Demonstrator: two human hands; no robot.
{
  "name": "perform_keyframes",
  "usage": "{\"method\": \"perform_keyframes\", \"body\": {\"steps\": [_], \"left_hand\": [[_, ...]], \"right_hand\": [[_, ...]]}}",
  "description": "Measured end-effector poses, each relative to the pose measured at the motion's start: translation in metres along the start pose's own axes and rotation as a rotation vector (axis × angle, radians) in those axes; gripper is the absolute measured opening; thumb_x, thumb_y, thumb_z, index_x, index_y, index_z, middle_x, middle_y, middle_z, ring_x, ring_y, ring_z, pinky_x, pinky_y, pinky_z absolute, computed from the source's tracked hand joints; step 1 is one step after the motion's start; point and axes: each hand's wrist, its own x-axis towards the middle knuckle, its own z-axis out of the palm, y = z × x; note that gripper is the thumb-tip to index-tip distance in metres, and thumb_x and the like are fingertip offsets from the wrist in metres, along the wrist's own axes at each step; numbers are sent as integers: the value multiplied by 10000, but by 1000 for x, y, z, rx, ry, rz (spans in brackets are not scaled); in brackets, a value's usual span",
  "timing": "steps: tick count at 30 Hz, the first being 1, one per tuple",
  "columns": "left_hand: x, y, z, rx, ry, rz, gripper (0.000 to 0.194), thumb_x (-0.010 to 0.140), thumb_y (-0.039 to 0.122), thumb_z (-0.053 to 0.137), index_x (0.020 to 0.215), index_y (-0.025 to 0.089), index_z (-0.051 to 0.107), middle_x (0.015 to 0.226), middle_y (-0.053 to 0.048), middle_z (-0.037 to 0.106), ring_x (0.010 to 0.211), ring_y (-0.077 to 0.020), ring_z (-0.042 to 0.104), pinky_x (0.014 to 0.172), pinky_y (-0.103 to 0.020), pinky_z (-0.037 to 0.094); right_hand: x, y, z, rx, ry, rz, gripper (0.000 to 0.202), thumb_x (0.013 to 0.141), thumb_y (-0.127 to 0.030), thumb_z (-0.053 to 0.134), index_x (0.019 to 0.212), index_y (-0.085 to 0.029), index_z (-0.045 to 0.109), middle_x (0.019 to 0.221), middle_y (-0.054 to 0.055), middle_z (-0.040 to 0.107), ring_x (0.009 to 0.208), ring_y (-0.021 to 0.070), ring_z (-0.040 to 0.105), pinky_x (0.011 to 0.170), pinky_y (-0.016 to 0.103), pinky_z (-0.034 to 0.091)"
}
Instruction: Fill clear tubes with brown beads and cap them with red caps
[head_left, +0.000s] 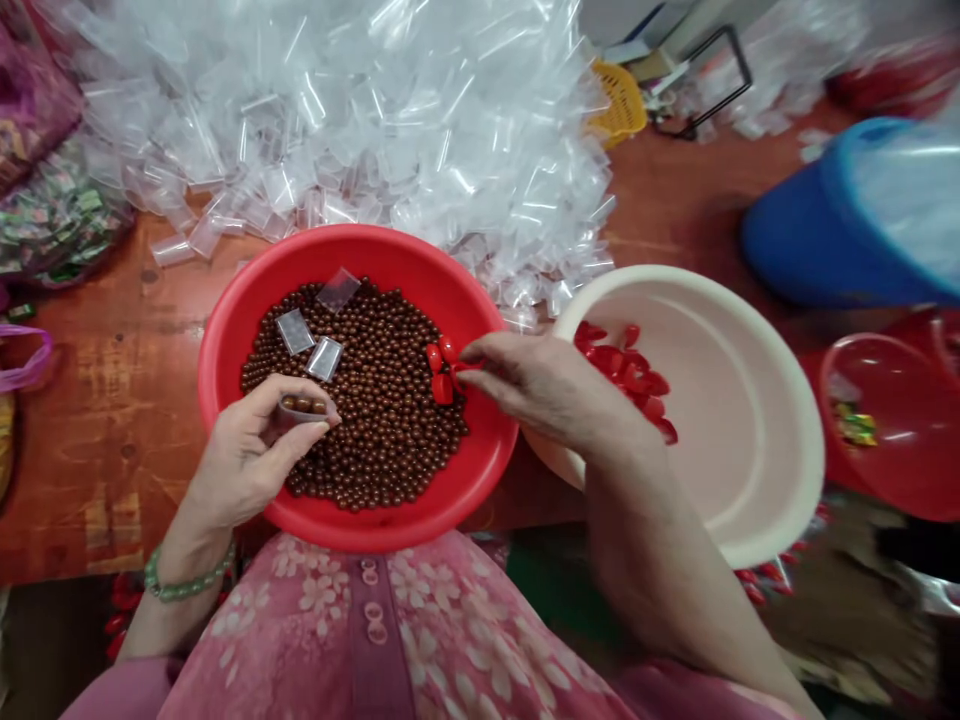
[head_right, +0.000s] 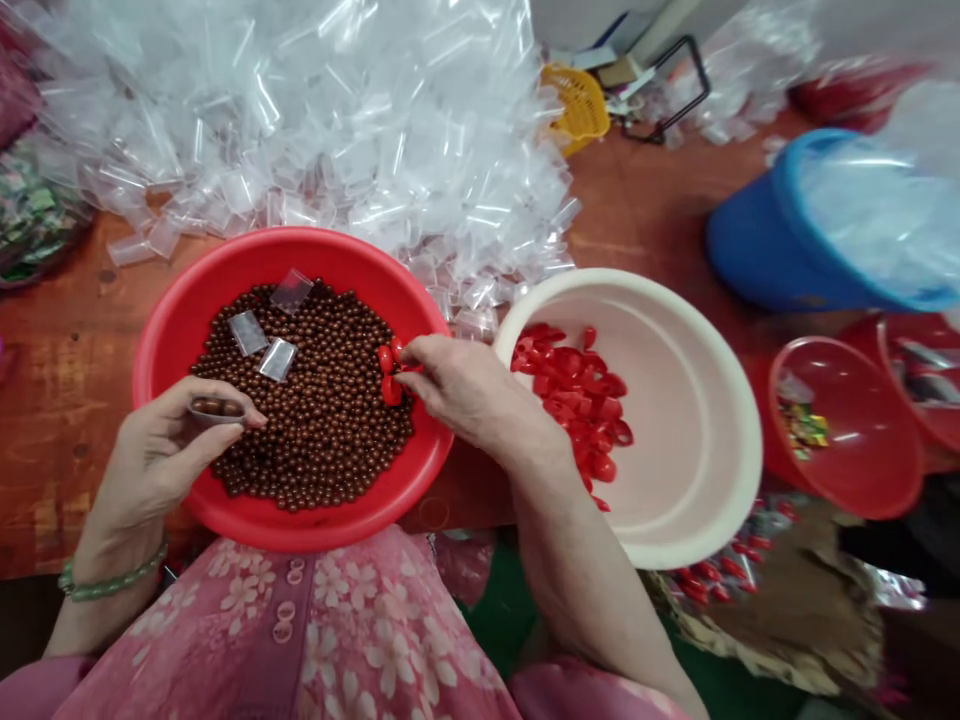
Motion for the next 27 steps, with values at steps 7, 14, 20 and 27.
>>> {"method": "perform_keyframes", "body": {"steps": [7,14,20,27], "left_hand": [[7,-6,7,-69,33,-74,165,776,193,735,940,181,722,839,-6,735,780,-114,679,735,-200,531],[8,-8,4,-271,-33,-201,217,750,202,736,960,163,698,816,-9,712,774,-122,678,773,-240,525],[2,-12,3,-479,-80,-224,288,732,274,791,970,154,681,818,-23,706,777,-143,705,796,-276,540],[-8,-8,11,-463,-112,-248,317,732,333,791,969,154,680,804,-26,702,732,-144,689,766,-295,551]], "right_hand": [[1,-24,29,-486,-183,-9,205,927,-264,556,1051,-121,634,947,105,654,793,221,655,597,291,401],[0,-28,40,-591,-183,-59,131,873,-142,523,932,-104,633,865,152,680,717,251,664,536,316,377],[-7,-13,51,-289,11,-110,58,842,-189,520,785,-191,519,745,64,623,616,191,598,509,290,372],[-2,-23,47,504,116,-186,210,850,-403,644,797,-201,617,809,51,672,725,177,630,657,306,516]]}}
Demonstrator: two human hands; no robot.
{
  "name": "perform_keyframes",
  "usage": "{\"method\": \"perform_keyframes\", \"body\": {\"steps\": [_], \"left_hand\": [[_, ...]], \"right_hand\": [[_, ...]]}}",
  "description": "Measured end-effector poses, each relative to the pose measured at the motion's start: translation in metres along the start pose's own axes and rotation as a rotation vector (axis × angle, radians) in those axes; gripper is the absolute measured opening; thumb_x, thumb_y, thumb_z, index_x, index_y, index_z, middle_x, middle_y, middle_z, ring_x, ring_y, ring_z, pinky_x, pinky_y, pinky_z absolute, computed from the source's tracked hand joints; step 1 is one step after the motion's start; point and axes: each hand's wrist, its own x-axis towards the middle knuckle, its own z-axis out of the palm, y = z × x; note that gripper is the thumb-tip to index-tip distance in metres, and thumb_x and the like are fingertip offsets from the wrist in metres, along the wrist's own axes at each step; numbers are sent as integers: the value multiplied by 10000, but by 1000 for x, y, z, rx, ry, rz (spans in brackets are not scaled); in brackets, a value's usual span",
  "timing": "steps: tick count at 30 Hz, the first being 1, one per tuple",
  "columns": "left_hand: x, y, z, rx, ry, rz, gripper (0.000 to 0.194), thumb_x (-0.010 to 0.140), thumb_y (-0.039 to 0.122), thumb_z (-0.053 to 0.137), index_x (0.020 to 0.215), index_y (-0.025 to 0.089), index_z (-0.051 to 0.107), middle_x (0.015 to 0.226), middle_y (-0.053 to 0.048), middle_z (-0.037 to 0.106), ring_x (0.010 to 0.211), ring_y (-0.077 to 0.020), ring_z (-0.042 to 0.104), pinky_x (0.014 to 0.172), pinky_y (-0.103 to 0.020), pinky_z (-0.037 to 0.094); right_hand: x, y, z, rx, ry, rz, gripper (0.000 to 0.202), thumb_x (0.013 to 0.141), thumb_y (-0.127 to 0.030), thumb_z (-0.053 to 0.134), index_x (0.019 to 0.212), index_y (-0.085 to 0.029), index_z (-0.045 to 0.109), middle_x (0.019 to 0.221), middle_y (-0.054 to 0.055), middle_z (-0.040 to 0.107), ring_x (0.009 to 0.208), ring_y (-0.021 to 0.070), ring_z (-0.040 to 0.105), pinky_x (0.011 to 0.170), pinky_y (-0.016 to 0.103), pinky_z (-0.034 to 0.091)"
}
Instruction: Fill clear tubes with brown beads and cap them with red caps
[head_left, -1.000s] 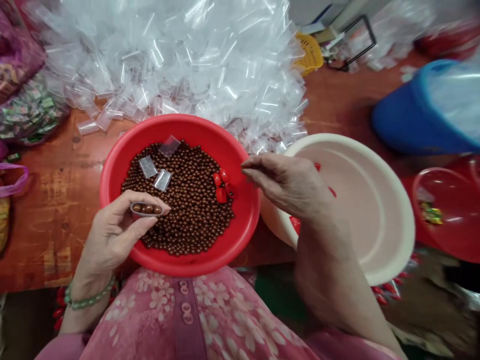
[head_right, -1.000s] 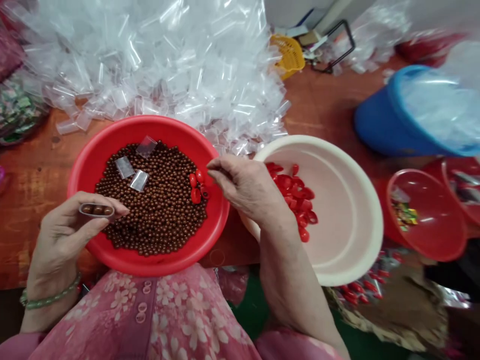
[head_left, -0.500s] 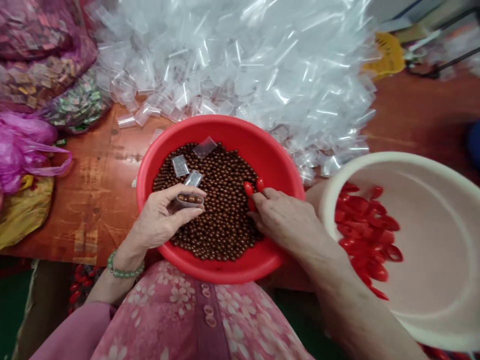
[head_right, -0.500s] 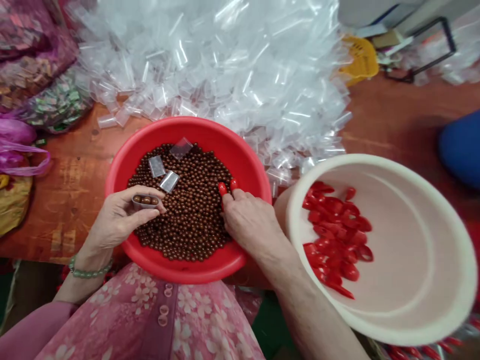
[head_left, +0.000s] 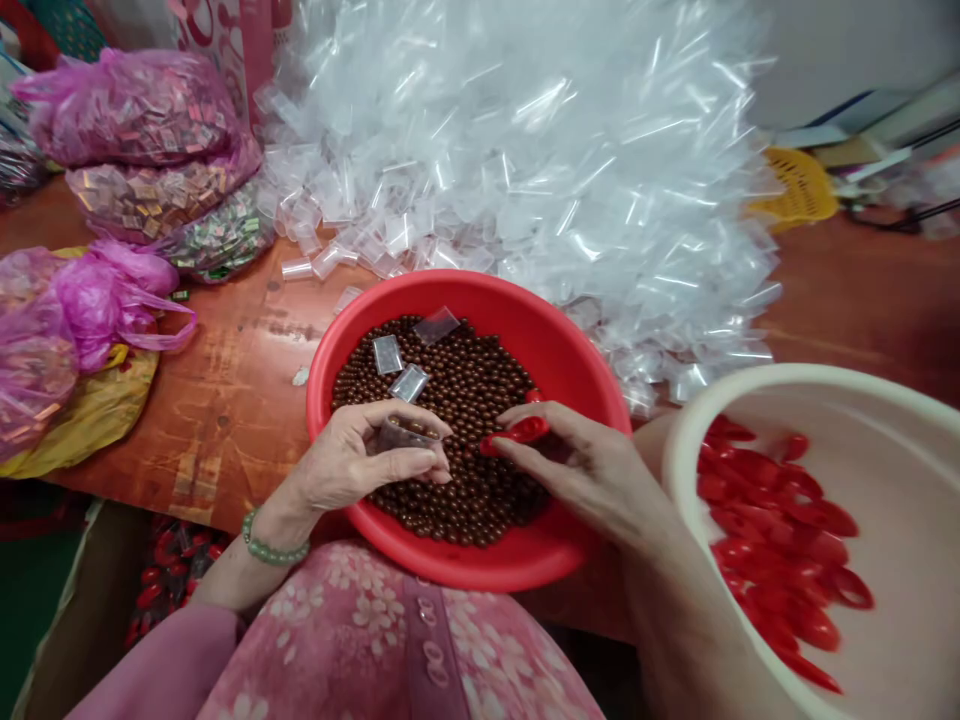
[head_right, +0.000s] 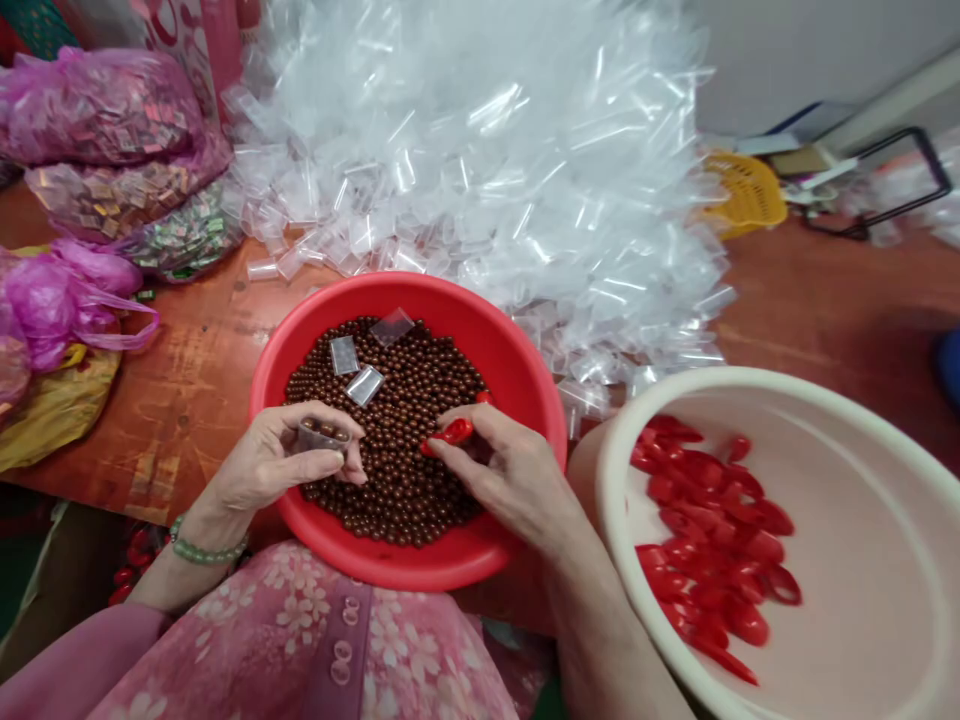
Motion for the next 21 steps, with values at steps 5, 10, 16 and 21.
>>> {"method": "perform_keyframes", "body": {"steps": [5,10,16,21], "left_hand": [[3,-4,8,242,194,62,211,761,283,750,906,148,678,816,-22,698,758,-118,656,759,-246,515],[4,-9,14,78,109,11,296,751,334,773,947,152,647,874,-36,716,824,-144,697,801,-274,551],[7,-13,18,-127,109,-6,399,698,334,830,935,161,559,857,-34,720,780,-164,731,800,-304,571],[7,-13,14,-36,218,17,327,673,283,832,886,141,627,799,20,658,713,-92,645,759,-256,564]], "right_hand": [[6,-22,17,563,108,201,333,741,-347,781,969,-215,576,727,-16,682,584,133,645,527,239,538],[10,-40,32,743,306,131,355,770,-329,757,1041,-243,545,757,-32,693,519,101,628,519,215,552],[3,-44,39,420,435,52,341,843,-327,682,1165,-233,618,813,11,676,623,132,632,577,251,557],[-4,-40,28,94,302,-125,417,899,-264,621,1314,-241,582,1060,73,718,859,200,705,800,347,596]]}}
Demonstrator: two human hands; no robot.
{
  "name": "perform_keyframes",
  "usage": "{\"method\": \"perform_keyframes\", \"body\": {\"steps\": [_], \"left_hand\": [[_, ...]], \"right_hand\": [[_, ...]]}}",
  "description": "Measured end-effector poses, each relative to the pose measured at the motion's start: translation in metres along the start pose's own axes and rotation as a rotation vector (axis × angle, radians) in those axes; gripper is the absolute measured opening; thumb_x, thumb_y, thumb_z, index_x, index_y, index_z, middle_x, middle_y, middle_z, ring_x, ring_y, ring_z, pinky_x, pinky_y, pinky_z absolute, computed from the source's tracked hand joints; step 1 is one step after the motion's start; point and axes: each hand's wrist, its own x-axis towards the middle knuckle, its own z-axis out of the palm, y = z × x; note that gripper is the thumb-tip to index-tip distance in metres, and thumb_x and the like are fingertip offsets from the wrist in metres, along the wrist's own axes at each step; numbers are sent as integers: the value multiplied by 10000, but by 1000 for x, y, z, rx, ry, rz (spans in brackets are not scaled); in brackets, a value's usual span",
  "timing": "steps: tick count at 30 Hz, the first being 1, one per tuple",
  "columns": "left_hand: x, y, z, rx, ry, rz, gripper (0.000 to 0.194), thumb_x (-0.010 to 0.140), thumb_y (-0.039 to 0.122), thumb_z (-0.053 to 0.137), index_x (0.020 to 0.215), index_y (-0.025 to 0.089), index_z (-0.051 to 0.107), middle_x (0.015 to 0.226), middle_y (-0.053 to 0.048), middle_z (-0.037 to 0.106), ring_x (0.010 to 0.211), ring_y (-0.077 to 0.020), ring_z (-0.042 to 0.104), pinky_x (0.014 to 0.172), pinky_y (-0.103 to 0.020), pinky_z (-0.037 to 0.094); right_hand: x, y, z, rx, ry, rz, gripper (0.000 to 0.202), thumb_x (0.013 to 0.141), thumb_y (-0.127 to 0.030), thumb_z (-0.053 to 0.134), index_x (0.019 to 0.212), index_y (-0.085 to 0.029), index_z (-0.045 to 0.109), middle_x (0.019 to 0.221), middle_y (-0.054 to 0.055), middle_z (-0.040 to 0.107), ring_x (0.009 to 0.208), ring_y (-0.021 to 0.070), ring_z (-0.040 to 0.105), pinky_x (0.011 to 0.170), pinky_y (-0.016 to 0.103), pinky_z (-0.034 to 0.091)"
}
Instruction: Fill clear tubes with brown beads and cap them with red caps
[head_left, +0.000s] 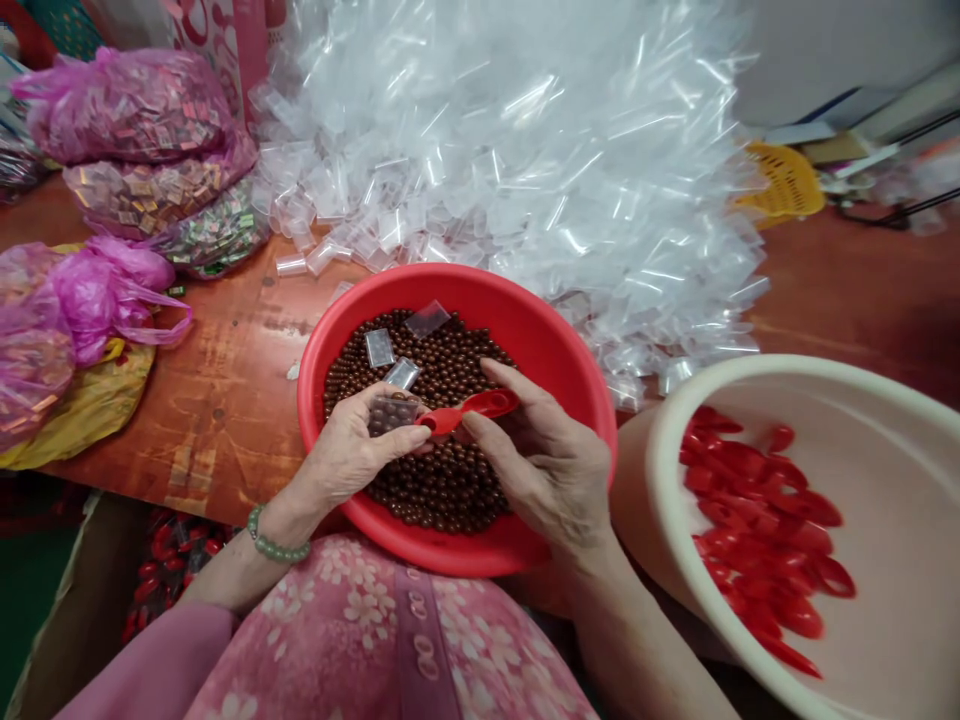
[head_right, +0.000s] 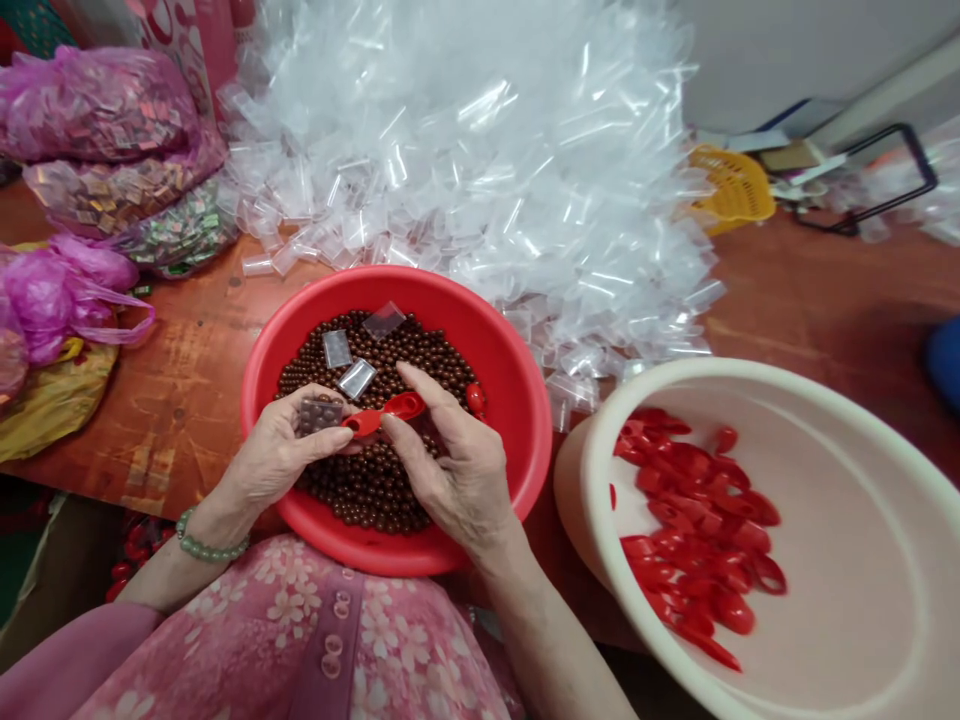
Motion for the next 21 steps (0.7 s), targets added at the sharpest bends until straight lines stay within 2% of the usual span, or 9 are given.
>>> {"method": "perform_keyframes", "body": {"steps": [3,7,12,15,19,21], "left_hand": [[0,1,0,31,8,-14,300,681,258,817,883,137,632,779,27,652,697,-81,633,760,-243,546],[1,0,1,7,-1,-40,310,678,267,818,866,134,610,780,19,658,710,-106,655,782,-280,542],[1,0,-1,36,-28,-53,286,689,249,812,872,126,630,766,10,671,689,-100,637,754,-264,518],[1,-1,-3,-24,-47,-62,331,650,245,850,887,119,655,781,5,685,687,-90,641,745,-240,516],[5,-3,-5,-193,-100,-74,415,670,431,842,878,110,680,798,-29,715,710,-120,684,770,-268,563],[7,-3,-6,-270,-108,-82,454,731,530,769,855,101,691,774,-53,726,702,-145,701,758,-291,587]], "right_hand": [[6,-3,-8,-168,-80,-234,441,918,-175,573,1353,-244,552,1145,98,706,1001,228,698,900,376,583],[12,-8,-13,-314,-220,-472,526,936,-113,510,1446,-230,446,1155,120,689,1044,218,684,880,336,598],[9,-2,-15,-430,-401,-524,502,968,-147,454,1466,-200,415,1150,132,674,1015,227,686,844,341,615],[9,4,-15,-455,-444,-564,524,970,-148,443,1488,-172,370,1160,151,666,1021,245,680,850,357,612],[12,6,-12,-422,-411,-545,597,961,-119,441,1528,-211,282,1146,144,637,1007,222,674,789,311,611],[15,4,-9,-367,-388,-513,586,959,-124,456,1515,-241,309,1122,127,631,983,203,674,764,289,603]]}}
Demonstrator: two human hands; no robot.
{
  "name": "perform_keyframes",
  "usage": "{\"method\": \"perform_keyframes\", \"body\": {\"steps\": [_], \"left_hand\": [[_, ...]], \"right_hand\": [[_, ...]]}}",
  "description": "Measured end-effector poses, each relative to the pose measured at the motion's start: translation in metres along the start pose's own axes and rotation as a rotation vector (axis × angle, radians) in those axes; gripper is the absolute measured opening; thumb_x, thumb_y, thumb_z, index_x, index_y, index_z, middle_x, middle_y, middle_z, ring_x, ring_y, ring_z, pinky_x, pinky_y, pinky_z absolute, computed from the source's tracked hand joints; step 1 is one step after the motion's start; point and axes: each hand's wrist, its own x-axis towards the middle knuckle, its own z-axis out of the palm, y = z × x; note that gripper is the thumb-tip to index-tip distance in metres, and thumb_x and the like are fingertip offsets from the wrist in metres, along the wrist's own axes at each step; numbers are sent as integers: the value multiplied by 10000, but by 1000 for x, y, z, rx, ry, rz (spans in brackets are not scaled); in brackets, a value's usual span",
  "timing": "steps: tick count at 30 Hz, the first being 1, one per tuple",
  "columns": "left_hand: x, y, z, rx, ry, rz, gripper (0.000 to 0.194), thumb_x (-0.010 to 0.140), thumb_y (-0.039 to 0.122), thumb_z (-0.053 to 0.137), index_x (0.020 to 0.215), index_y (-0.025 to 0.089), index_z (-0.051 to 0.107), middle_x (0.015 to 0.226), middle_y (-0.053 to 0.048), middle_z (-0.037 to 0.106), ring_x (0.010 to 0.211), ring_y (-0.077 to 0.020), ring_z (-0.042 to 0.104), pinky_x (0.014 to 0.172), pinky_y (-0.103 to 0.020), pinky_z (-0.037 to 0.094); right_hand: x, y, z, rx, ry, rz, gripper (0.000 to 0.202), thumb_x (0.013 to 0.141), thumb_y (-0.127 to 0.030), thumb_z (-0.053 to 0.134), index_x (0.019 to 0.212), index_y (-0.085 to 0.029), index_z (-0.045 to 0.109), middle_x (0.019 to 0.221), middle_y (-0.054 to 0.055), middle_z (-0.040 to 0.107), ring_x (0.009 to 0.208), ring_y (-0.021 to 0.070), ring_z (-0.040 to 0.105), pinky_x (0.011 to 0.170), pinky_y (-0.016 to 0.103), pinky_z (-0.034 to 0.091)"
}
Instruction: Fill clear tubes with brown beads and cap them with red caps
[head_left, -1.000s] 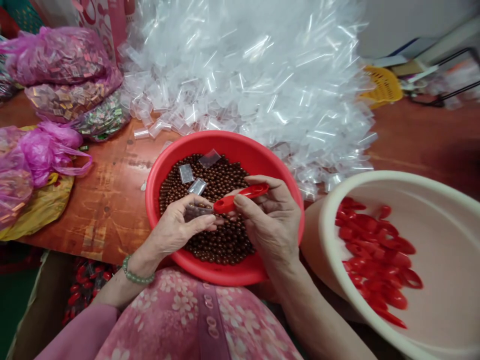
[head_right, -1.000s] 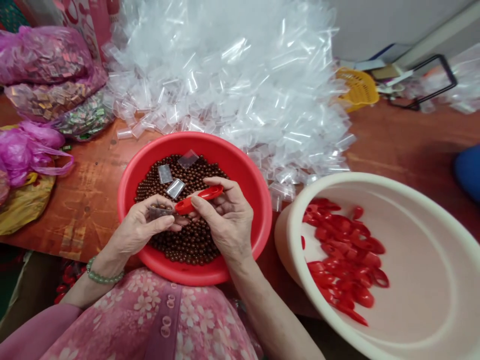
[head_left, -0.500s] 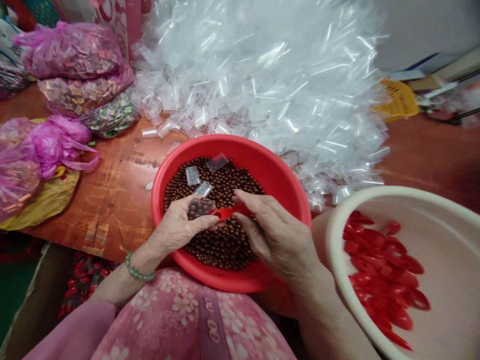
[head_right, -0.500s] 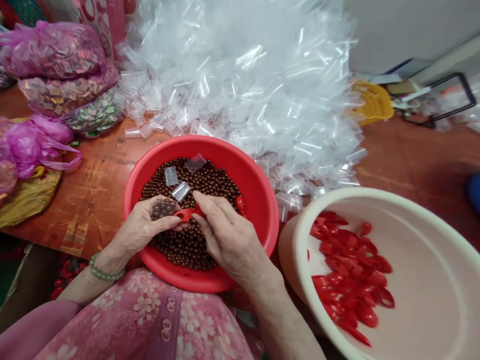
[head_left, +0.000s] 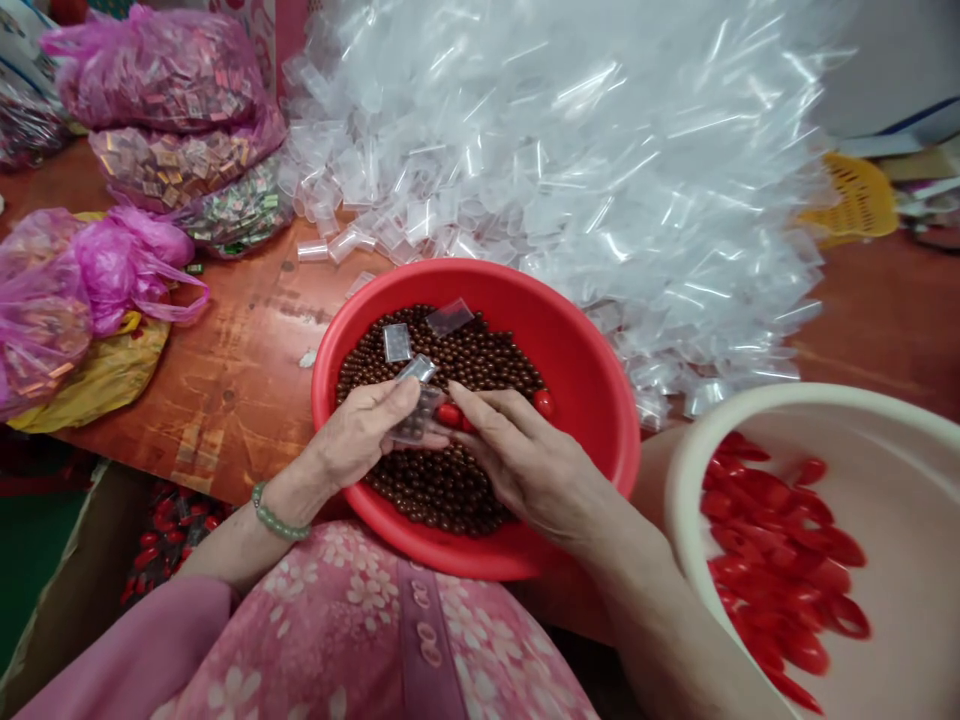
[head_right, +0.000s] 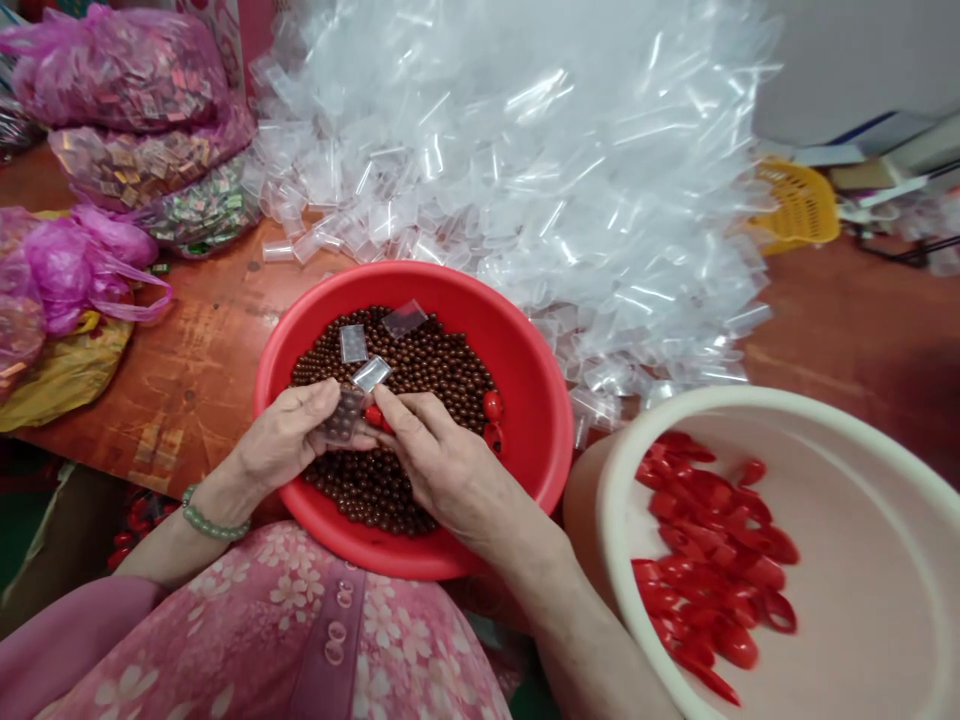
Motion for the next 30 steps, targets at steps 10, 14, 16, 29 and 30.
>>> {"method": "perform_keyframes", "body": {"steps": [10,14,16,29,30], "left_hand": [[4,5,0,-65,88,-69,691,954,637,318,991,66,705,876,-148,766,900,-238,744,851,-353,598],[2,6,-2,-70,33,-57,623,912,634,461,963,60,697,820,-141,762,847,-236,748,814,-341,597],[0,6,-2,-61,-16,-48,467,826,512,685,979,71,687,838,-127,765,842,-229,749,811,-317,584],[-5,-1,-5,1,-190,-95,425,702,311,843,1047,114,694,995,-118,752,890,-184,734,838,-264,543],[-5,-2,-5,7,-202,-89,441,705,325,840,1063,116,689,1005,-123,751,890,-186,733,833,-263,539]], "right_hand": [[13,3,10,243,84,134,438,960,-169,493,1395,-216,510,1006,87,629,900,161,656,787,271,554],[12,2,15,360,85,229,378,964,-204,484,1340,-199,528,1040,93,664,915,173,665,808,295,552],[10,2,16,443,132,332,299,954,-244,520,1251,-216,546,1006,70,682,867,167,674,756,285,556],[36,6,-7,593,143,290,165,898,-241,620,1038,-221,705,916,24,744,801,151,695,746,266,546],[38,5,-7,571,115,260,169,898,-234,620,1040,-215,709,911,27,745,793,150,695,739,265,546]]}}
